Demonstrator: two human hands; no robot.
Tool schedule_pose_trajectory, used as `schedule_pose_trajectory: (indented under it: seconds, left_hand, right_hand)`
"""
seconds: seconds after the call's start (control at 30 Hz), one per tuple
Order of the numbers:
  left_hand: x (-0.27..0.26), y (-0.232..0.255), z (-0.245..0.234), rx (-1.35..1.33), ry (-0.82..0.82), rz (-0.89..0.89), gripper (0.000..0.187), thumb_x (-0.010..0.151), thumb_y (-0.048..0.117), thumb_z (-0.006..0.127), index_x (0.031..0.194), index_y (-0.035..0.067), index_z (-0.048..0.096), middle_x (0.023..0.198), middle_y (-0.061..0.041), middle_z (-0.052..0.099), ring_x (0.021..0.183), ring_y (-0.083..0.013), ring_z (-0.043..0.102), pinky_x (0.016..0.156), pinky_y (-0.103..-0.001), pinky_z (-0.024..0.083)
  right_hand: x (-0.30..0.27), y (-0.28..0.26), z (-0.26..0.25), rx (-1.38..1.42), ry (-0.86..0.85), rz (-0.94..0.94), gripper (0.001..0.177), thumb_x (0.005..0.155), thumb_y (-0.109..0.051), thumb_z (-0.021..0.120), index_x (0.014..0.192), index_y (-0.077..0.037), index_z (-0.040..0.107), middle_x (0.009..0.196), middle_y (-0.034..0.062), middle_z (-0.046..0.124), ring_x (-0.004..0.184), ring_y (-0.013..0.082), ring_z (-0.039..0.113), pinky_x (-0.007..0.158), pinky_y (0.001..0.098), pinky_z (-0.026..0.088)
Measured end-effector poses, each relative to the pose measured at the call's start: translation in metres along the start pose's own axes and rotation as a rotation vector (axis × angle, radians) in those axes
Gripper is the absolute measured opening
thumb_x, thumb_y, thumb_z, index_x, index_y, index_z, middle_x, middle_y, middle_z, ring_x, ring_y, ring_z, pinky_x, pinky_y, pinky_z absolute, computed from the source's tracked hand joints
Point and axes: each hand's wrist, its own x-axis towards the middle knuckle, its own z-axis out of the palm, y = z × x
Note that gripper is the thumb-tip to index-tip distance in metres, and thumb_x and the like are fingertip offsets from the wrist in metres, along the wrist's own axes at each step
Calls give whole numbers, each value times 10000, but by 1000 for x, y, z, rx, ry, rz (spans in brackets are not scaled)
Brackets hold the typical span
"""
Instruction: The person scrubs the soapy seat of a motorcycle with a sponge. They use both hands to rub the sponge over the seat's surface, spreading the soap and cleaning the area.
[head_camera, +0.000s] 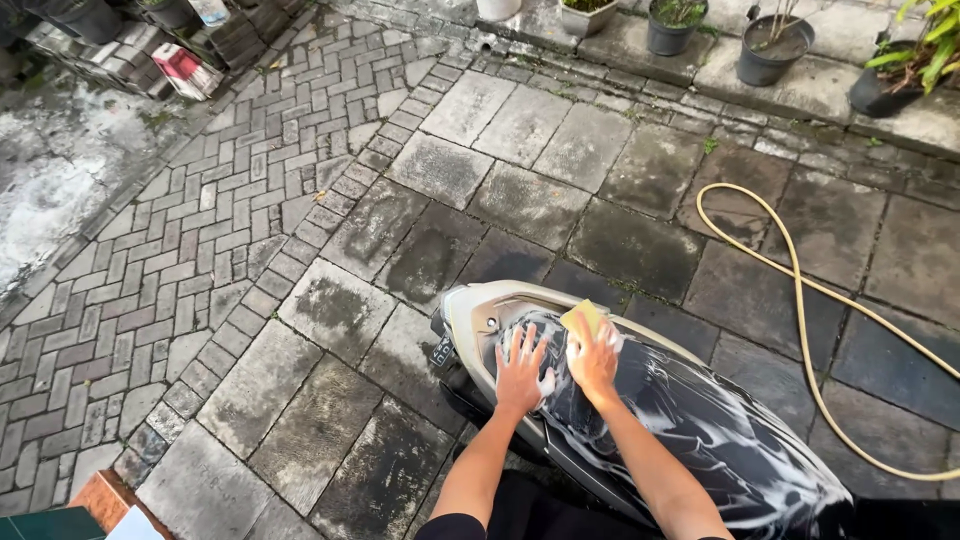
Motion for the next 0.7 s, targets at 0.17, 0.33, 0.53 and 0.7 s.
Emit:
schedule_pose_trajectory:
  seconds: [0.17, 0.33, 0.53, 0.7]
  left_hand:
    - [3, -2, 0, 31, 89, -15, 724, 731, 404, 623, 1418, 190, 547, 1618, -132, 388, 1465, -340, 388, 1016, -643, 409]
    - [3, -10, 1, 34, 87, -28, 702, 755, 417, 610, 1417, 191, 552, 1604, -141, 412, 1460, -340, 408, 1022, -628, 421]
    - [1, 2, -5, 50, 139, -55, 650, 741, 405, 622, 1352, 184, 606, 1586, -151, 442, 1462, -354, 420, 1033, -623, 419]
    - [1, -1, -2, 19, 145, -37, 653, 737, 400, 634, 1345, 163, 615, 1596, -172, 431, 1458, -370, 425, 1029, -633, 415]
  right_hand:
    - [-53, 15, -4, 37, 55, -250, 547, 867, -324, 671, 1407, -372, 591, 1304, 158, 579, 1244, 365, 586, 1088, 524, 436]
    - [-60, 36, -48, 93, 83, -312, 478, 882, -263, 636, 1358, -310, 629, 1275, 174, 597, 1201, 378, 614, 1030, 524, 487]
    - [-31, 80, -5, -121, 308, -123, 451, 929, -208, 653, 1380, -220, 646, 1276, 264, 602, 1202, 464, 592, 944, 555, 502]
    - [-5, 5, 25, -33, 159, -31, 448, 864, -211, 745, 1308, -220, 680, 1220, 273, 620, 1160, 482, 615, 948, 579, 474]
